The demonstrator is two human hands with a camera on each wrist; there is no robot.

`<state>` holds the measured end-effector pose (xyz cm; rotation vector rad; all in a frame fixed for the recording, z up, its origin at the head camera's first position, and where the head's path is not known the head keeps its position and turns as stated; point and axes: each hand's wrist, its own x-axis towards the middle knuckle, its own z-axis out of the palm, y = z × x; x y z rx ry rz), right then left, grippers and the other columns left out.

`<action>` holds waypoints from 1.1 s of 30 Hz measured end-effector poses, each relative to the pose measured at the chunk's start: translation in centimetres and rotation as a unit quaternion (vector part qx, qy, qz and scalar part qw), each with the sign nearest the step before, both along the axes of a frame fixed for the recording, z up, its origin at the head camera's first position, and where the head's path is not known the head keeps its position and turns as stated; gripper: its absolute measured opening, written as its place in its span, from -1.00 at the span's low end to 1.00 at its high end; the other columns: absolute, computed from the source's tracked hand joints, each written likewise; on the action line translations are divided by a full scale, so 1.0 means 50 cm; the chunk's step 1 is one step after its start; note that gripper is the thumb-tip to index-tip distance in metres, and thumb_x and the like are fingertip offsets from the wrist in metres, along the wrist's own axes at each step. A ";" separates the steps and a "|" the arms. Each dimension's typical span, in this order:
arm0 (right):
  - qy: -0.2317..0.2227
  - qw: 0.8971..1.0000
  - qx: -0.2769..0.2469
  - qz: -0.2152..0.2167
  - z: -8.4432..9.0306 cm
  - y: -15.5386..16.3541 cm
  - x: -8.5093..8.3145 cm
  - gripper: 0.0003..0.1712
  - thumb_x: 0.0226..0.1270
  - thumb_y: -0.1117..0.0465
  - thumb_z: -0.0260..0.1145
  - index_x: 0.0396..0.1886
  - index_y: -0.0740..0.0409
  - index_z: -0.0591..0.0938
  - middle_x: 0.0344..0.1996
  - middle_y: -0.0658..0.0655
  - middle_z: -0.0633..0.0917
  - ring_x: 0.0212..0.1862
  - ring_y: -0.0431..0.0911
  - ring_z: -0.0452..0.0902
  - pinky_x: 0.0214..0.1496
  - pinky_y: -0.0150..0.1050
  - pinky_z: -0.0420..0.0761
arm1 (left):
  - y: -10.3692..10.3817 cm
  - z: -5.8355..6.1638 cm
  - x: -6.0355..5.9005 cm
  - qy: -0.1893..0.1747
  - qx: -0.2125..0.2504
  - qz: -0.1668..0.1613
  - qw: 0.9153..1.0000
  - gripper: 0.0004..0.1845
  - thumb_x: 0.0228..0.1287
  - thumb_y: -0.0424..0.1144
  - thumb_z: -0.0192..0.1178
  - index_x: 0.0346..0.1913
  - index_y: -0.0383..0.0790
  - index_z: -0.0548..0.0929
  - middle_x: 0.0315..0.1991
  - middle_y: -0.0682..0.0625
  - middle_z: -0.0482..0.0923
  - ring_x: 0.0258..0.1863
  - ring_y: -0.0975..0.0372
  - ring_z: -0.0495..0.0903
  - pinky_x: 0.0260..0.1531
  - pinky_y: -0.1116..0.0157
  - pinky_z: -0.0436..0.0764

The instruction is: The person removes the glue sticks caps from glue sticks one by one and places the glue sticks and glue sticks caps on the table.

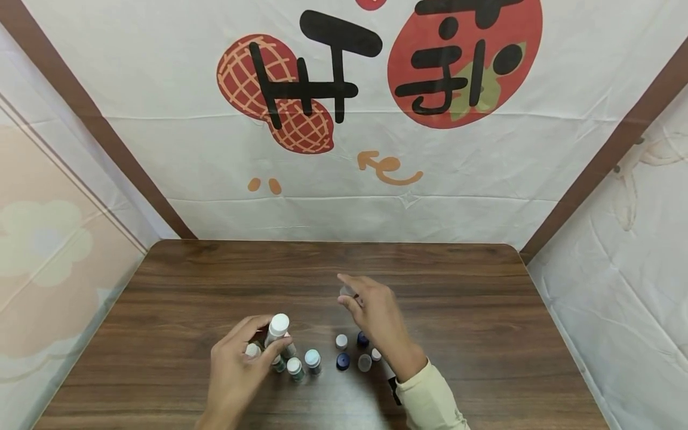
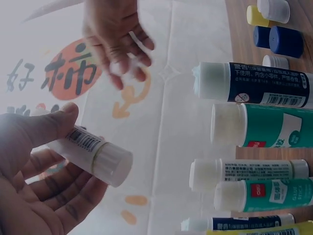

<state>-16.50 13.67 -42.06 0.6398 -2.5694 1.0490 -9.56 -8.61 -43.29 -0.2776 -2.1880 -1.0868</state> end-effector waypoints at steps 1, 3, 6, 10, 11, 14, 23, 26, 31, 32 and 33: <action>-0.004 1.000 0.006 -0.008 -0.005 0.002 -0.002 -0.49 0.16 0.24 0.43 0.16 0.06 0.61 -0.10 0.06 0.71 -0.34 -0.19 0.64 -0.31 -0.25 0.65 | -0.002 0.000 0.003 -0.001 0.005 -0.001 1.000 -0.56 -0.36 -0.37 0.62 -0.26 -0.16 0.71 -0.29 0.14 0.65 -0.38 0.32 0.60 -0.36 0.45 0.57; -0.021 0.999 0.019 -0.027 -0.014 0.006 -0.004 -0.49 0.16 0.23 0.44 0.16 0.06 0.62 -0.15 0.04 0.71 -0.39 -0.22 0.61 -0.35 -0.27 0.63 | -0.005 -0.001 0.009 -0.004 0.014 0.001 1.000 -0.56 -0.36 -0.37 0.61 -0.27 -0.16 0.71 -0.29 0.15 0.63 -0.39 0.31 0.59 -0.36 0.45 0.56; -0.057 0.996 0.042 -0.059 -0.028 0.009 -0.008 -0.51 0.15 0.20 0.45 0.12 0.08 0.62 -0.33 -0.01 0.70 -0.45 -0.25 0.58 -0.43 -0.32 0.56 | -0.011 -0.004 0.019 -0.007 0.021 0.007 1.000 -0.55 -0.39 -0.41 0.62 -0.27 -0.18 0.72 -0.29 0.13 0.62 -0.38 0.30 0.60 -0.34 0.47 0.57; -0.093 0.990 0.056 -0.087 -0.049 0.015 -0.015 -0.59 0.12 0.22 0.48 0.00 0.13 0.63 -0.49 -0.05 0.65 -0.45 -0.24 0.55 -0.45 -0.31 0.52 | -0.017 -0.012 0.034 -0.004 0.027 0.013 1.000 -0.52 -0.43 -0.46 0.62 -0.26 -0.27 0.72 -0.28 0.09 0.62 -0.36 0.30 0.61 -0.30 0.52 0.57; -0.096 0.990 0.056 -0.089 -0.054 0.017 -0.017 -0.60 0.11 0.23 0.49 -0.03 0.14 0.63 -0.49 -0.04 0.64 -0.44 -0.23 0.55 -0.44 -0.30 0.52 | -0.018 -0.014 0.037 -0.002 0.030 0.012 0.999 -0.52 -0.43 -0.47 0.61 -0.26 -0.29 0.71 -0.28 0.08 0.62 -0.35 0.30 0.61 -0.30 0.52 0.57; -0.101 0.989 0.056 -0.093 -0.070 0.022 -0.022 -0.63 0.09 0.26 0.50 -0.08 0.15 0.64 -0.49 -0.03 0.64 -0.44 -0.22 0.53 -0.42 -0.29 0.51 | -0.021 -0.021 0.044 0.000 0.034 0.010 0.999 -0.52 -0.43 -0.48 0.61 -0.26 -0.31 0.70 -0.29 0.06 0.62 -0.37 0.31 0.59 -0.32 0.53 0.56; -0.088 0.989 0.089 -0.077 -0.106 0.030 -0.030 -0.63 0.09 0.21 0.49 -0.08 0.17 0.68 -0.37 0.01 0.58 -0.43 -0.22 0.47 -0.43 -0.32 0.49 | -0.030 -0.037 0.059 -0.022 0.029 0.027 0.999 -0.52 -0.45 -0.53 0.61 -0.29 -0.29 0.68 -0.33 0.12 0.60 -0.41 0.37 0.57 -0.38 0.54 0.56; -0.089 0.988 0.095 -0.081 -0.113 0.031 -0.031 -0.63 0.11 0.18 0.48 -0.06 0.18 0.69 -0.37 0.02 0.54 -0.46 -0.23 0.41 -0.44 -0.32 0.47 | -0.033 -0.044 0.061 -0.013 0.026 0.028 0.999 -0.52 -0.45 -0.52 0.60 -0.30 -0.26 0.68 -0.35 0.12 0.61 -0.42 0.37 0.57 -0.39 0.55 0.55; -0.102 0.987 0.099 -0.078 -0.120 0.035 -0.033 -0.63 0.15 0.23 0.46 -0.02 0.16 0.69 -0.33 0.04 0.48 -0.46 -0.24 0.39 -0.47 -0.37 0.44 | -0.038 -0.062 0.068 0.007 0.005 0.033 0.999 -0.52 -0.49 -0.51 0.61 -0.33 -0.25 0.68 -0.37 0.08 0.64 -0.49 0.38 0.57 -0.44 0.57 0.53; -0.102 0.987 0.102 -0.075 -0.121 0.035 -0.034 -0.63 0.15 0.26 0.46 -0.01 0.16 0.69 -0.33 0.05 0.48 -0.45 -0.24 0.39 -0.48 -0.37 0.44 | -0.039 -0.067 0.070 0.007 -0.003 0.038 0.999 -0.52 -0.50 -0.50 0.61 -0.33 -0.25 0.68 -0.38 0.08 0.64 -0.50 0.39 0.57 -0.45 0.57 0.54; -0.101 0.986 0.107 -0.074 -0.123 0.036 -0.034 -0.63 0.14 0.29 0.46 -0.01 0.16 0.69 -0.32 0.05 0.48 -0.45 -0.24 0.39 -0.48 -0.37 0.44 | -0.040 -0.072 0.071 0.007 -0.011 0.043 0.999 -0.51 -0.52 -0.49 0.62 -0.34 -0.25 0.68 -0.38 0.09 0.64 -0.51 0.40 0.56 -0.46 0.57 0.53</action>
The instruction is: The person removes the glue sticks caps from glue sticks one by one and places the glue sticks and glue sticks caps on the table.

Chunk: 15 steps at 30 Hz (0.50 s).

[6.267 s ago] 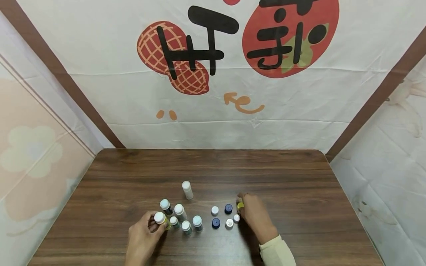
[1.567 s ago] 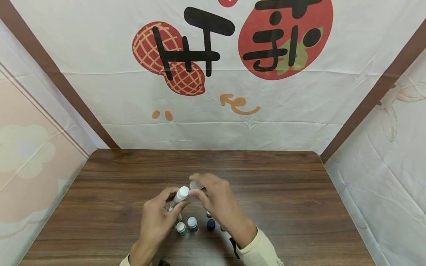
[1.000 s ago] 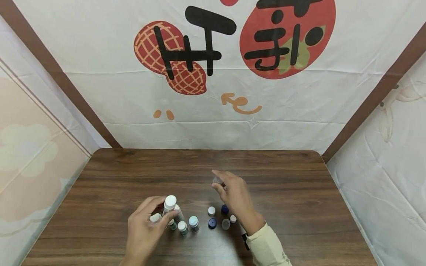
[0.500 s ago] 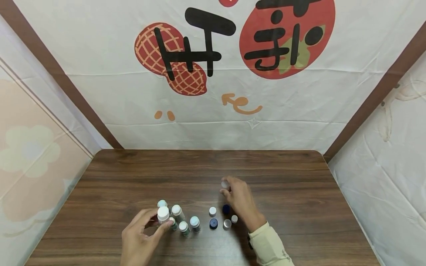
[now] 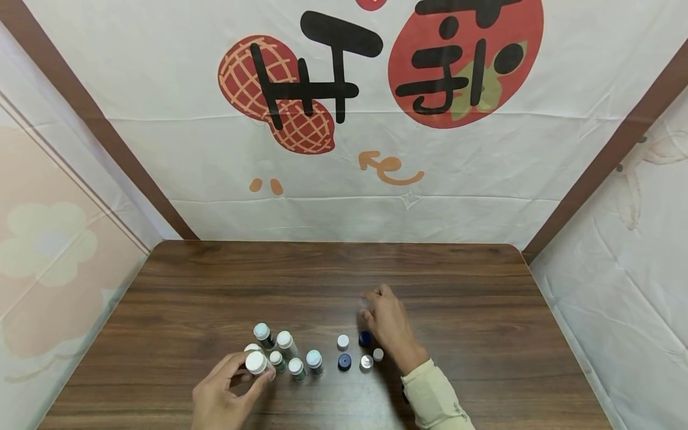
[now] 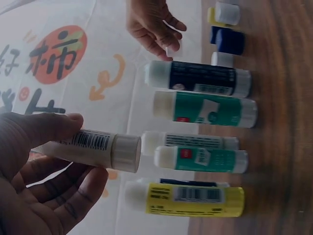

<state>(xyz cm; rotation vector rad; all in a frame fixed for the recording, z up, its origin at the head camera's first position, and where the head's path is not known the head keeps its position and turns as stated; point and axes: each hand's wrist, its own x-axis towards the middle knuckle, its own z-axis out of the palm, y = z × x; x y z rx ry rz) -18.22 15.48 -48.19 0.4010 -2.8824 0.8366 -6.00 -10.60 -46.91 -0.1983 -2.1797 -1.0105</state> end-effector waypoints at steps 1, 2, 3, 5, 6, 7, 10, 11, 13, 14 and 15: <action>-0.001 1.000 0.004 0.003 -0.002 0.000 -0.001 -0.63 0.14 0.31 0.45 -0.01 0.15 0.69 -0.31 0.05 0.48 -0.45 -0.24 0.39 -0.48 -0.37 0.43 | -0.001 -0.005 0.002 -0.001 -0.007 0.003 1.000 -0.50 -0.54 -0.50 0.62 -0.34 -0.25 0.68 -0.39 0.09 0.64 -0.51 0.40 0.56 -0.46 0.57 0.53; -0.001 1.000 0.009 0.005 -0.003 0.000 -0.002 -0.62 0.13 0.32 0.45 -0.01 0.15 0.70 -0.31 0.05 0.49 -0.45 -0.23 0.39 -0.48 -0.37 0.43 | -0.002 -0.009 0.003 -0.001 -0.014 0.006 1.000 -0.49 -0.56 -0.49 0.62 -0.34 -0.25 0.68 -0.39 0.09 0.64 -0.52 0.41 0.56 -0.47 0.57 0.53; -0.002 1.000 0.015 0.006 -0.005 0.000 -0.002 -0.62 0.12 0.33 0.45 -0.01 0.15 0.70 -0.31 0.05 0.49 -0.45 -0.23 0.38 -0.48 -0.37 0.42 | -0.003 -0.014 0.005 -0.002 -0.018 0.007 1.000 -0.50 -0.56 -0.48 0.62 -0.34 -0.25 0.68 -0.40 0.09 0.63 -0.52 0.41 0.55 -0.48 0.58 0.52; -0.007 1.000 0.020 0.009 -0.008 0.000 -0.003 -0.62 0.11 0.34 0.45 -0.02 0.15 0.70 -0.31 0.06 0.51 -0.46 -0.22 0.37 -0.48 -0.36 0.42 | -0.004 -0.023 0.008 -0.005 -0.022 0.008 1.000 -0.62 -0.26 -0.24 0.62 -0.33 -0.25 0.68 -0.39 0.08 0.63 -0.52 0.43 0.56 -0.48 0.59 0.52; -0.010 1.000 0.023 0.010 -0.009 0.000 -0.004 -0.62 0.11 0.33 0.45 -0.02 0.15 0.70 -0.31 0.06 0.51 -0.46 -0.22 0.37 -0.48 -0.37 0.42 | -0.004 -0.027 0.009 -0.003 -0.022 0.007 1.000 -0.65 -0.12 -0.11 0.56 -0.33 -0.25 0.68 -0.39 0.08 0.64 -0.52 0.43 0.56 -0.48 0.60 0.52; -0.013 1.000 0.025 0.011 -0.011 0.000 -0.004 -0.62 0.11 0.33 0.45 -0.02 0.15 0.70 -0.31 0.06 0.51 -0.46 -0.22 0.37 -0.48 -0.37 0.42 | -0.004 -0.029 0.009 -0.002 -0.025 0.009 1.000 -0.63 0.02 0.02 0.46 -0.33 -0.24 0.68 -0.39 0.08 0.63 -0.52 0.43 0.56 -0.48 0.60 0.52; -0.018 0.999 0.028 0.012 -0.018 -0.001 -0.003 -0.63 0.12 0.31 0.45 -0.02 0.17 0.70 -0.31 0.07 0.53 -0.46 -0.22 0.39 -0.49 -0.38 0.43 | -0.002 -0.042 0.010 0.002 -0.035 0.014 0.999 -0.38 0.22 0.32 0.00 -0.34 -0.23 0.68 -0.40 0.07 0.64 -0.54 0.41 0.57 -0.50 0.59 0.52; -0.018 0.999 0.031 0.013 -0.019 -0.001 -0.003 -0.63 0.12 0.30 0.45 -0.02 0.17 0.70 -0.30 0.07 0.54 -0.46 -0.22 0.39 -0.48 -0.38 0.44 | -0.001 -0.047 0.010 0.002 -0.040 0.015 0.999 -0.37 0.23 0.32 -0.02 -0.34 -0.22 0.68 -0.41 0.07 0.64 -0.54 0.40 0.57 -0.51 0.59 0.52; -0.023 0.999 0.035 0.014 -0.024 -0.001 -0.002 -0.63 0.12 0.30 0.45 -0.02 0.18 0.70 -0.29 0.09 0.55 -0.46 -0.22 0.41 -0.47 -0.37 0.46 | 0.001 -0.057 0.011 -0.003 -0.046 0.013 0.999 -0.42 0.22 0.30 0.04 -0.32 -0.21 0.67 -0.42 0.06 0.64 -0.55 0.38 0.57 -0.52 0.58 0.52; -0.027 0.999 0.035 0.014 -0.025 -0.001 -0.003 -0.63 0.12 0.30 0.44 -0.01 0.19 0.70 -0.28 0.10 0.54 -0.45 -0.21 0.42 -0.46 -0.36 0.47 | 0.002 -0.062 0.012 -0.008 -0.046 0.009 0.999 -0.50 0.18 0.23 0.19 -0.31 -0.21 0.67 -0.41 0.05 0.64 -0.54 0.38 0.58 -0.52 0.58 0.52; -0.032 0.999 0.036 0.014 -0.026 -0.001 -0.003 -0.62 0.12 0.30 0.44 -0.01 0.19 0.70 -0.28 0.10 0.54 -0.45 -0.21 0.44 -0.45 -0.35 0.48 | 0.003 -0.067 0.013 -0.014 -0.046 0.007 0.999 -0.57 0.11 0.14 0.33 -0.30 -0.20 0.67 -0.42 0.04 0.64 -0.54 0.38 0.58 -0.53 0.59 0.52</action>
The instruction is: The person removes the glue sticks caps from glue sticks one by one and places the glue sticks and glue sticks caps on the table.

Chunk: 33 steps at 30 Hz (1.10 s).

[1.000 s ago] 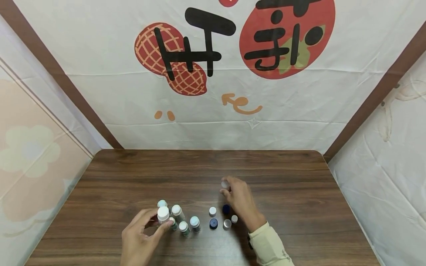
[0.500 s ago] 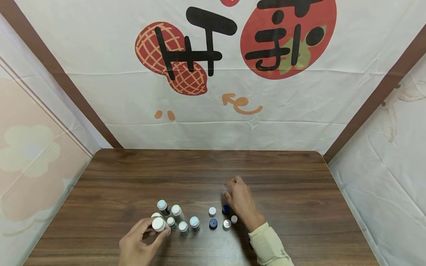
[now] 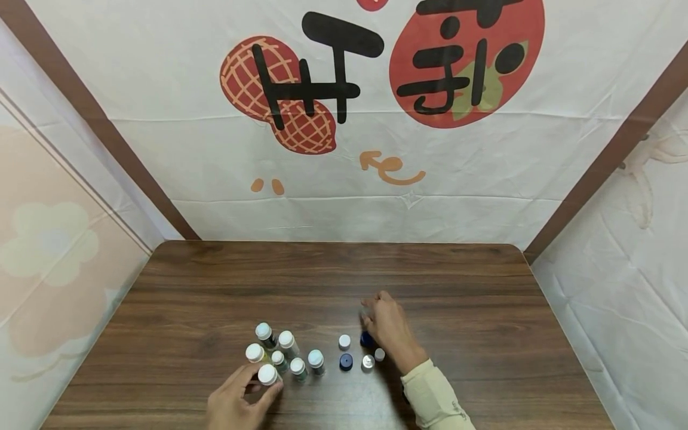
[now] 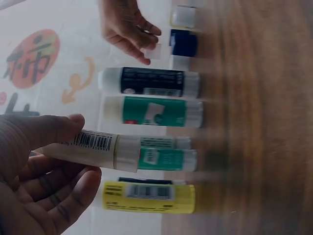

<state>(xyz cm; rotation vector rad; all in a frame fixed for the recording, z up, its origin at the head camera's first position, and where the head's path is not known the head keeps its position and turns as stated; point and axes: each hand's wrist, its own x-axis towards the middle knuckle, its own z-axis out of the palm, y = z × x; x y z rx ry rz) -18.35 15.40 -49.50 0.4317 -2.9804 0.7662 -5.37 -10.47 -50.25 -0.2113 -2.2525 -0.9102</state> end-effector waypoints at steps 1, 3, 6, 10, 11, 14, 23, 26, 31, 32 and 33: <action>-0.007 1.000 0.002 0.000 -0.001 0.000 0.000 -0.61 0.12 0.31 0.44 0.00 0.20 0.69 -0.28 0.11 0.54 -0.44 -0.20 0.45 -0.44 -0.34 0.49 | 0.001 -0.004 0.000 -0.005 -0.001 -0.001 1.000 -0.62 0.01 0.03 0.46 -0.30 -0.21 0.66 -0.42 0.04 0.63 -0.54 0.39 0.58 -0.53 0.58 0.52; -0.015 1.000 0.006 0.002 -0.004 -0.001 -0.001 -0.60 0.11 0.32 0.43 0.01 0.22 0.68 -0.28 0.13 0.53 -0.43 -0.18 0.48 -0.43 -0.32 0.51 | 0.004 -0.010 0.002 -0.023 -0.001 -0.002 1.000 -0.60 -0.25 -0.24 0.60 -0.28 -0.22 0.66 -0.42 0.03 0.63 -0.54 0.41 0.58 -0.54 0.59 0.52; -0.015 1.000 0.018 0.003 -0.010 -0.001 -0.002 -0.60 0.10 0.32 0.44 0.00 0.22 0.69 -0.27 0.15 0.54 -0.42 -0.16 0.49 -0.40 -0.28 0.54 | 0.009 -0.018 0.004 -0.058 -0.009 0.005 0.998 -0.49 -0.49 -0.45 0.60 -0.29 -0.24 0.66 -0.43 0.03 0.61 -0.54 0.45 0.57 -0.56 0.60 0.51; -0.009 0.999 0.047 0.004 -0.014 -0.003 -0.002 -0.63 0.09 0.28 0.46 -0.05 0.20 0.71 -0.25 0.16 0.58 -0.38 -0.10 0.53 -0.32 -0.19 0.58 | 0.015 -0.026 0.006 -0.109 -0.027 0.018 0.993 -0.51 -0.48 -0.45 0.61 -0.31 -0.20 0.65 -0.44 0.07 0.60 -0.52 0.44 0.56 -0.54 0.50 0.53; -0.008 0.998 0.054 0.006 -0.015 -0.004 -0.003 -0.64 0.09 0.27 0.47 -0.07 0.20 0.71 -0.24 0.17 0.59 -0.35 -0.08 0.54 -0.30 -0.16 0.59 | 0.015 -0.028 0.006 -0.120 -0.031 0.020 0.992 -0.52 -0.47 -0.43 0.61 -0.32 -0.19 0.65 -0.43 0.06 0.60 -0.52 0.42 0.57 -0.54 0.46 0.54; -0.006 0.997 0.071 0.006 -0.016 -0.005 -0.003 -0.68 0.08 0.24 0.49 -0.12 0.18 0.72 -0.23 0.17 0.63 -0.27 -0.02 0.59 -0.23 -0.10 0.61 | 0.018 -0.031 0.005 -0.144 -0.034 0.027 0.989 -0.55 -0.43 -0.40 0.60 -0.33 -0.16 0.64 -0.44 0.09 0.59 -0.51 0.39 0.57 -0.52 0.34 0.56; 0.007 0.997 0.076 0.002 -0.025 -0.007 -0.005 -0.77 0.04 0.23 0.52 -0.28 0.15 0.71 -0.34 0.10 0.67 -0.26 0.00 0.62 -0.23 -0.08 0.62 | 0.019 -0.035 -0.001 -0.162 -0.031 0.027 0.986 -0.56 -0.40 -0.37 0.60 -0.32 -0.17 0.65 -0.42 0.05 0.62 -0.49 0.35 0.58 -0.50 0.27 0.57; 0.016 0.997 0.076 0.003 -0.028 -0.007 -0.006 -0.80 0.03 0.24 0.52 -0.32 0.14 0.71 -0.37 0.08 0.66 -0.28 -0.02 0.62 -0.25 -0.09 0.62 | 0.018 -0.038 -0.003 -0.152 -0.031 0.027 0.987 -0.56 -0.42 -0.36 0.61 -0.33 -0.17 0.65 -0.42 0.04 0.62 -0.49 0.35 0.58 -0.50 0.26 0.57; 0.039 0.996 0.079 0.007 -0.036 -0.007 -0.007 -0.82 -0.05 0.31 0.52 -0.39 0.13 0.71 -0.44 0.05 0.64 -0.33 -0.02 0.61 -0.30 -0.10 0.61 | 0.017 -0.042 -0.004 -0.144 -0.035 0.032 0.988 -0.55 -0.45 -0.36 0.61 -0.34 -0.16 0.66 -0.43 0.05 0.63 -0.52 0.35 0.57 -0.51 0.25 0.56; 0.040 0.996 0.079 0.007 -0.037 -0.007 -0.008 -0.82 -0.06 0.32 0.52 -0.40 0.13 0.71 -0.45 0.05 0.64 -0.34 -0.02 0.61 -0.31 -0.10 0.61 | 0.017 -0.042 -0.004 -0.147 -0.034 0.032 0.988 -0.56 -0.44 -0.36 0.61 -0.34 -0.17 0.66 -0.43 0.04 0.63 -0.52 0.35 0.57 -0.51 0.26 0.56; 0.040 0.996 0.079 0.007 -0.037 -0.007 -0.008 -0.82 -0.06 0.32 0.52 -0.40 0.12 0.71 -0.45 0.04 0.63 -0.35 -0.03 0.60 -0.32 -0.11 0.61 | 0.017 -0.042 -0.005 -0.150 -0.033 0.031 0.988 -0.56 -0.43 -0.36 0.60 -0.33 -0.18 0.66 -0.42 0.03 0.63 -0.52 0.35 0.57 -0.51 0.27 0.56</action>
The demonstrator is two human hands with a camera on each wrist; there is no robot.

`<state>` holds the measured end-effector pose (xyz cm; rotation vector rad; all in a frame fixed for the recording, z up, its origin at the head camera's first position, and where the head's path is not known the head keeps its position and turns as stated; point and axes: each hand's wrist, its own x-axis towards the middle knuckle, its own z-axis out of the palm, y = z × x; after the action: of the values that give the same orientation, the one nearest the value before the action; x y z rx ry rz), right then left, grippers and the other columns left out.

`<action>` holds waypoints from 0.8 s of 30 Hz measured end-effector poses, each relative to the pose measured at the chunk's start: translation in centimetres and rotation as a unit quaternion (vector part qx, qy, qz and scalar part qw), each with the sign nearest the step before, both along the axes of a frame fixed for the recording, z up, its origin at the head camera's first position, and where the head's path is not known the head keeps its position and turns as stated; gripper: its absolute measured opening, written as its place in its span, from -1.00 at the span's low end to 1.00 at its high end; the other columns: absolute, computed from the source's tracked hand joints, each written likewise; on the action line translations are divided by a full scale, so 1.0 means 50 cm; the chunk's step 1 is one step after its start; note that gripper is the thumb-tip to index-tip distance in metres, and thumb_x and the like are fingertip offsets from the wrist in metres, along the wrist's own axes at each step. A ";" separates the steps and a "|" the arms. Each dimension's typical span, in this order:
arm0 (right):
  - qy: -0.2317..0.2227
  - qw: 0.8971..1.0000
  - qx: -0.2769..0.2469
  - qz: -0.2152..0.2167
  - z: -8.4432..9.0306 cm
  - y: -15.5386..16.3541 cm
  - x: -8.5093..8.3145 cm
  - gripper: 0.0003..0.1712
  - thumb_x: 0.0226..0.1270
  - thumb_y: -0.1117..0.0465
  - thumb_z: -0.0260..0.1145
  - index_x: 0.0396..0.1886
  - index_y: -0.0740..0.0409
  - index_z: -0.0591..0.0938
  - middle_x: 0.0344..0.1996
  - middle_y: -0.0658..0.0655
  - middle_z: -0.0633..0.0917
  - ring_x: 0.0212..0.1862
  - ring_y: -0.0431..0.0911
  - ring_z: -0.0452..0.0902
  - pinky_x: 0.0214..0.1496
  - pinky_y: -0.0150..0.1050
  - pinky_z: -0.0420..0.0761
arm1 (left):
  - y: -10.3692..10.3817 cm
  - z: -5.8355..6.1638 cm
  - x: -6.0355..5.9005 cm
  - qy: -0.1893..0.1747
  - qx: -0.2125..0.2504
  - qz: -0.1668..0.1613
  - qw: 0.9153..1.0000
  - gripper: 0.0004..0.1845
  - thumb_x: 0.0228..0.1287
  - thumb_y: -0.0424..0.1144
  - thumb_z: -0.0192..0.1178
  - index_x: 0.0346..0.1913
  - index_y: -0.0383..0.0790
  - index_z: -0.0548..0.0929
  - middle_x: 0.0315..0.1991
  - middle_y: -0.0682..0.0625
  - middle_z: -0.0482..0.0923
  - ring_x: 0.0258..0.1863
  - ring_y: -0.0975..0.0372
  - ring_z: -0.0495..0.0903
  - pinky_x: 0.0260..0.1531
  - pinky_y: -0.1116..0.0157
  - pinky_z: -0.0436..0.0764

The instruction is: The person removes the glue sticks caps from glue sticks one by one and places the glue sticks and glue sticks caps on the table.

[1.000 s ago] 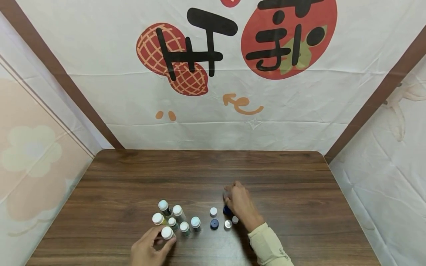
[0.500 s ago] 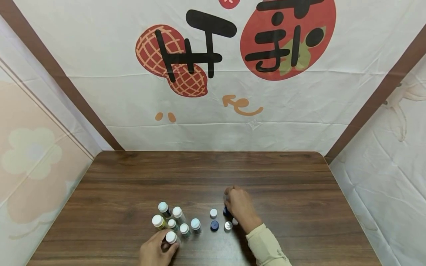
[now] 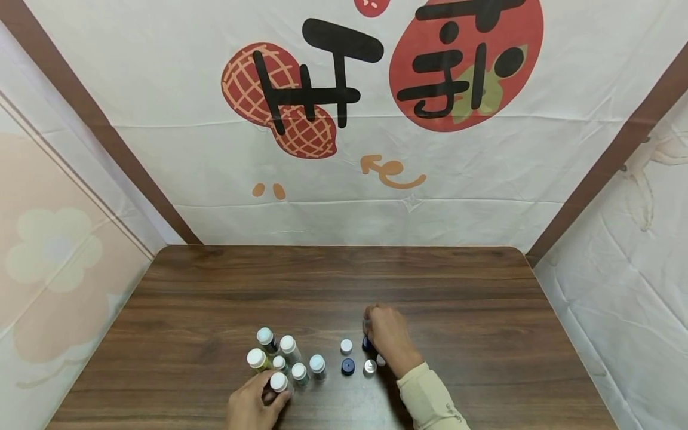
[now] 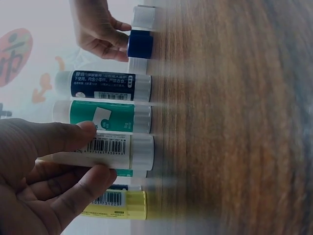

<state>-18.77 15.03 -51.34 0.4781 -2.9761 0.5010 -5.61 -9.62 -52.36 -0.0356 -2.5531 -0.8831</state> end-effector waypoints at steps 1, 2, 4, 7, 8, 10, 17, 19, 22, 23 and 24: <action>-0.001 1.000 0.000 -0.001 0.000 0.000 0.000 -0.83 -0.05 0.33 0.52 -0.40 0.12 0.71 -0.46 0.03 0.62 -0.35 -0.03 0.60 -0.32 -0.11 0.61 | 0.000 0.001 -0.001 -0.004 0.002 -0.001 1.000 -0.57 -0.41 -0.35 0.60 -0.33 -0.18 0.66 -0.42 0.03 0.63 -0.52 0.35 0.57 -0.51 0.28 0.56; -0.002 1.000 0.001 -0.001 0.001 0.000 -0.001 -0.83 -0.05 0.33 0.51 -0.40 0.11 0.71 -0.46 0.03 0.62 -0.35 -0.04 0.59 -0.33 -0.12 0.60 | 0.000 0.001 -0.001 -0.007 0.003 -0.001 1.000 -0.57 -0.40 -0.35 0.60 -0.32 -0.18 0.66 -0.42 0.02 0.63 -0.51 0.35 0.58 -0.51 0.29 0.56; -0.003 1.000 0.000 -0.001 0.003 0.000 -0.001 -0.83 -0.05 0.33 0.51 -0.41 0.11 0.71 -0.47 0.02 0.61 -0.36 -0.04 0.59 -0.33 -0.12 0.60 | 0.001 0.003 -0.001 -0.012 0.005 0.000 1.000 -0.57 -0.40 -0.35 0.60 -0.32 -0.19 0.66 -0.43 0.03 0.62 -0.52 0.37 0.56 -0.51 0.29 0.56; -0.005 1.000 -0.001 -0.001 0.004 0.000 0.000 -0.83 -0.06 0.33 0.51 -0.42 0.10 0.71 -0.48 0.01 0.60 -0.37 -0.05 0.58 -0.34 -0.12 0.59 | 0.001 0.005 0.001 -0.018 0.006 0.005 1.000 -0.57 -0.41 -0.36 0.59 -0.33 -0.18 0.66 -0.44 0.06 0.61 -0.54 0.41 0.52 -0.52 0.30 0.54; -0.006 1.000 -0.002 -0.001 0.004 0.000 0.000 -0.84 -0.06 0.33 0.51 -0.42 0.10 0.71 -0.48 0.01 0.60 -0.37 -0.05 0.57 -0.34 -0.12 0.59 | 0.000 0.005 0.002 -0.021 0.007 0.006 1.000 -0.57 -0.40 -0.36 0.60 -0.33 -0.18 0.66 -0.45 0.07 0.60 -0.54 0.42 0.51 -0.52 0.30 0.54; -0.006 1.000 -0.002 0.000 0.004 0.000 0.001 -0.84 -0.05 0.32 0.51 -0.42 0.10 0.71 -0.48 0.01 0.60 -0.38 -0.06 0.57 -0.34 -0.13 0.59 | 0.000 0.005 0.002 -0.025 0.008 0.006 1.000 -0.57 -0.39 -0.35 0.60 -0.32 -0.17 0.66 -0.46 0.09 0.60 -0.54 0.43 0.50 -0.52 0.29 0.53; -0.013 1.000 -0.009 0.006 0.003 0.000 0.000 -0.83 -0.02 0.32 0.51 -0.38 0.13 0.71 -0.46 0.03 0.61 -0.37 -0.07 0.57 -0.33 -0.13 0.60 | -0.003 -0.002 0.000 0.005 0.009 0.002 1.000 -0.56 -0.43 -0.37 0.60 -0.32 -0.18 0.66 -0.48 0.10 0.58 -0.55 0.46 0.47 -0.55 0.32 0.52; -0.012 1.000 -0.012 0.008 0.004 0.002 0.001 -0.82 -0.02 0.30 0.52 -0.37 0.13 0.71 -0.44 0.04 0.62 -0.34 -0.05 0.59 -0.31 -0.12 0.61 | -0.003 -0.004 -0.001 0.018 0.002 0.003 1.000 -0.55 -0.45 -0.38 0.59 -0.32 -0.20 0.66 -0.47 0.08 0.60 -0.55 0.45 0.50 -0.55 0.32 0.53; -0.015 1.000 -0.014 0.009 0.004 0.007 0.001 -0.79 -0.01 0.27 0.53 -0.34 0.13 0.71 -0.41 0.05 0.64 -0.29 -0.02 0.60 -0.25 -0.09 0.61 | -0.003 -0.002 -0.001 0.012 -0.004 0.002 1.000 -0.54 -0.43 -0.36 0.59 -0.29 -0.23 0.67 -0.44 0.04 0.63 -0.54 0.39 0.55 -0.53 0.30 0.56; -0.017 1.000 -0.013 0.008 0.005 0.008 0.002 -0.79 0.00 0.25 0.53 -0.32 0.13 0.71 -0.40 0.05 0.65 -0.29 -0.02 0.60 -0.24 -0.09 0.60 | -0.003 -0.001 -0.001 0.007 -0.005 0.002 1.000 -0.54 -0.42 -0.35 0.59 -0.29 -0.24 0.67 -0.43 0.02 0.64 -0.53 0.36 0.58 -0.52 0.28 0.57; -0.021 1.000 -0.013 0.007 0.008 0.010 0.003 -0.78 0.01 0.24 0.52 -0.31 0.14 0.71 -0.40 0.05 0.65 -0.29 -0.03 0.60 -0.23 -0.09 0.60 | -0.003 -0.001 -0.001 0.004 -0.005 0.002 1.000 -0.53 -0.41 -0.34 0.60 -0.28 -0.25 0.67 -0.41 0.00 0.65 -0.52 0.34 0.60 -0.51 0.27 0.58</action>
<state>-18.62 15.51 -50.94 0.4911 -3.0039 0.5586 -5.65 -9.79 -52.42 -0.0377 -2.5497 -0.8659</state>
